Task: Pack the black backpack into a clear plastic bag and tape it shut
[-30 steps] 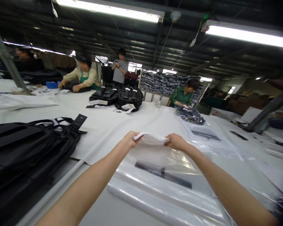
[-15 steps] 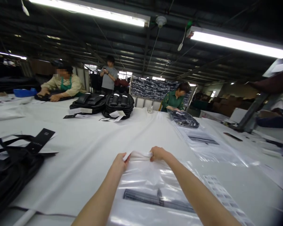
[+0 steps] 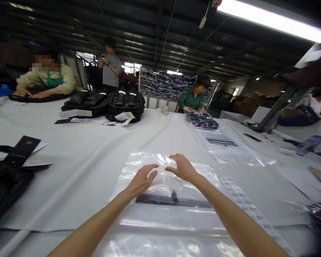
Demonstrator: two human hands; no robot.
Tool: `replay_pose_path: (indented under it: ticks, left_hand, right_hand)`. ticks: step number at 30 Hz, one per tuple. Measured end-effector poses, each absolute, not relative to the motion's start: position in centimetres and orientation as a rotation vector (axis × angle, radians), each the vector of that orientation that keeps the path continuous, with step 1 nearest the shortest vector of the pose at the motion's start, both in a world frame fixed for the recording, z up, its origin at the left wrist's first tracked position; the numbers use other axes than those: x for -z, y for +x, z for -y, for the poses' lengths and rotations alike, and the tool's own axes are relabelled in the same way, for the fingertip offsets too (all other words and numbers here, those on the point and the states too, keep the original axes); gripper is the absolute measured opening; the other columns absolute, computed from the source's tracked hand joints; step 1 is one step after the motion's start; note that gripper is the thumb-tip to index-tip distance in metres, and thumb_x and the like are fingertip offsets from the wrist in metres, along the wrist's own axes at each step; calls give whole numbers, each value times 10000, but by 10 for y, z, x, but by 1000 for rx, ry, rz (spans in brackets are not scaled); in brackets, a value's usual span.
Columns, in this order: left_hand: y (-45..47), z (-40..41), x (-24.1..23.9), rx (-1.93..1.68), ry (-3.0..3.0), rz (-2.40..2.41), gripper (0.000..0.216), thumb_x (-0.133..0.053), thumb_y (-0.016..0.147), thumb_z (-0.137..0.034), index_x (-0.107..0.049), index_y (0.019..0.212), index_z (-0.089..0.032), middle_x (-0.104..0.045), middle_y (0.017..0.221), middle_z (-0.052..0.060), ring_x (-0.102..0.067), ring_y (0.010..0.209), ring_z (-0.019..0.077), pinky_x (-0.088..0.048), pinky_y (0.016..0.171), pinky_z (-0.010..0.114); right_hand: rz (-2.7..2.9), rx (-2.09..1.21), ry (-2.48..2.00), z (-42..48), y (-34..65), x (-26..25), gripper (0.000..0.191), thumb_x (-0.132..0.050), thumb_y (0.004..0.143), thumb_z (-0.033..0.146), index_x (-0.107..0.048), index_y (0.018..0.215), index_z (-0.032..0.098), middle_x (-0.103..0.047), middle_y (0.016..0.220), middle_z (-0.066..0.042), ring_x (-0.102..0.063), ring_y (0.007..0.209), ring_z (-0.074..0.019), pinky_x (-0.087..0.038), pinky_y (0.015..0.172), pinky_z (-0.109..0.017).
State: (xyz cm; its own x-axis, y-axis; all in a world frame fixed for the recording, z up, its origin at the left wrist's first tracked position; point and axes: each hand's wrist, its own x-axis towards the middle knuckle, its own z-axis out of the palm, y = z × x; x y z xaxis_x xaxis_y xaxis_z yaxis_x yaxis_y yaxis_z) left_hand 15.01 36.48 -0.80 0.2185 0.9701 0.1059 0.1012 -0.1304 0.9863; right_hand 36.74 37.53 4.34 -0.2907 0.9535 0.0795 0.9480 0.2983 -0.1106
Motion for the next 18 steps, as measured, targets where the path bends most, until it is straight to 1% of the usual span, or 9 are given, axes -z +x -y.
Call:
replay_pose_path:
  ticks: [1,3,6,11,13,15,16,17,18]
  left_hand:
    - [151,-366,12,-966,1716,-1003,353,-664,732,-419,-626,1061,-298,-591,1227,2,-371,1275,248,-163,1114,412]
    - [153,-371,24,-666,2252,-915,392,-532,831,-441,-548,1202,-313,-474,1363,13,-242,1344,281,-63,1110,505]
    - [155,-379,42,-338,2722,-941,462,-316,919,-475,-367,1351,-318,-295,1474,31,-178,1362,306,-82,1081,568]
    - [156,-379,53,-333,2853,-1014,481,-212,932,-513,-342,1356,-327,-298,1473,21,-199,1355,298,-127,1078,556]
    - [157,-379,52,-330,2873,-1013,484,-200,932,-517,-343,1355,-329,-302,1471,20,-208,1352,298,-137,1076,555]
    - [157,-379,51,-323,2877,-1009,488,-196,932,-519,-340,1358,-330,-301,1472,19,-211,1351,299,-139,1076,554]
    - [158,-380,52,-319,2875,-1008,490,-196,931,-520,-339,1359,-328,-298,1473,19,-210,1351,300,-139,1077,554]
    - [158,-380,52,-316,2873,-1010,492,-198,931,-520,-339,1360,-326,-296,1475,20,-208,1352,303,-137,1076,556]
    - [158,-381,52,-311,2871,-1014,492,-200,931,-519,-339,1361,-324,-293,1476,21,-204,1353,305,-134,1076,558]
  right_hand:
    - [2457,-204,-1735,-353,373,-41,543,-501,802,589,-490,1196,215,-572,1116,-102,-524,1016,-240,-391,869,-352]
    - [2540,-507,-1658,-311,382,-34,547,-561,726,636,-555,1090,228,-601,999,-72,-561,879,-224,-424,773,-332]
    - [2569,-715,-1664,-276,390,-21,649,-647,615,653,-542,1093,227,-589,1032,-76,-552,896,-248,-423,771,-355]
    - [2666,-862,-1661,-273,386,-24,686,-706,524,629,-548,1069,245,-611,1028,-61,-566,890,-270,-430,779,-382]
    - [2775,-905,-1599,-268,383,-27,828,-750,454,595,-509,1170,258,-598,1101,-79,-566,939,-302,-424,824,-410]
    - [2832,-800,-1607,-257,380,-25,1027,-795,390,527,-406,1297,240,-545,1206,-131,-529,1034,-360,-397,877,-459]
    - [2829,-733,-1625,-251,380,-23,1068,-805,384,489,-372,1324,225,-527,1229,-150,-513,1063,-376,-392,884,-470]
    - [2812,-687,-1639,-245,379,-21,1043,-804,401,461,-376,1319,213,-534,1220,-155,-514,1066,-377,-399,874,-465]
    - [2789,-675,-1651,-242,379,-20,952,-793,434,446,-421,1277,206,-567,1172,-143,-535,1039,-363,-418,845,-443]
